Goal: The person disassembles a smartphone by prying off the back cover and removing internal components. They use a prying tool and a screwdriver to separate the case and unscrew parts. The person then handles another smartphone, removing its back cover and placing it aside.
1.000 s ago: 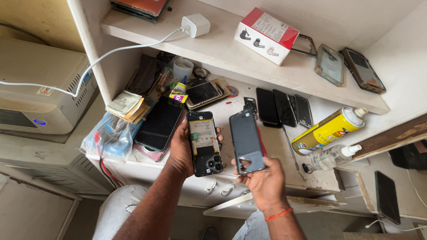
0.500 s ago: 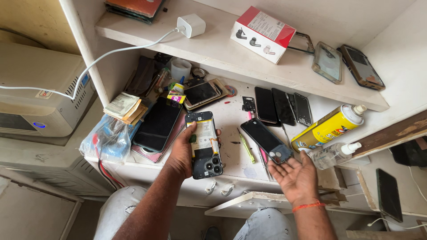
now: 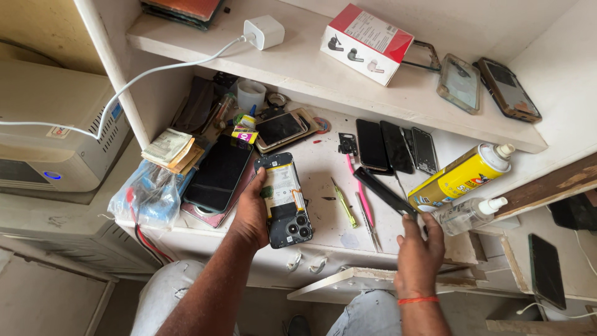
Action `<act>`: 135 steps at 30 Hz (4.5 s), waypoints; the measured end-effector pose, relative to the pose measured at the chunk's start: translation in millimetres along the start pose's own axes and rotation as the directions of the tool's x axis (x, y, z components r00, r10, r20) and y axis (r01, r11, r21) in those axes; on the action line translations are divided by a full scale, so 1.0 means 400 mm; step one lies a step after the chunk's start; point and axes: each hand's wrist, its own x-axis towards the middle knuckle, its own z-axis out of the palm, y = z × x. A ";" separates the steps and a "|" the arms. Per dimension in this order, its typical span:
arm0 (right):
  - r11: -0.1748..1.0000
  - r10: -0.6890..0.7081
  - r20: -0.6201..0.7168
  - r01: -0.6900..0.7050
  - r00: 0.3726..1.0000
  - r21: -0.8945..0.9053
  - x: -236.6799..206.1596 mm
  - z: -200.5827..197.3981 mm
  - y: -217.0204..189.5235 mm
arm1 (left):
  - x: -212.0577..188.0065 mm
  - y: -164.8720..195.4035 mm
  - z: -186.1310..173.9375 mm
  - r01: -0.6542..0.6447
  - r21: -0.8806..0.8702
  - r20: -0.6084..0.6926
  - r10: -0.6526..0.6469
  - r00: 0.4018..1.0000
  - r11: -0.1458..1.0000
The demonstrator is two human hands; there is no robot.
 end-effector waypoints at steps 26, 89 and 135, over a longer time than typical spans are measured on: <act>0.981 0.141 0.713 -0.195 0.687 -0.006 -0.231 0.159 0.042 | -0.013 -0.006 0.002 -0.047 -0.035 0.020 0.048 0.999 0.998; 0.312 -0.081 0.995 0.947 -0.055 0.078 0.026 0.412 -0.061 | -0.227 -0.161 0.024 -0.246 0.147 -0.590 0.284 0.755 0.958; 0.920 -0.314 0.769 0.379 0.557 0.101 0.090 0.065 -0.018 | -0.125 0.012 0.034 -0.287 0.673 0.631 0.327 0.704 -0.682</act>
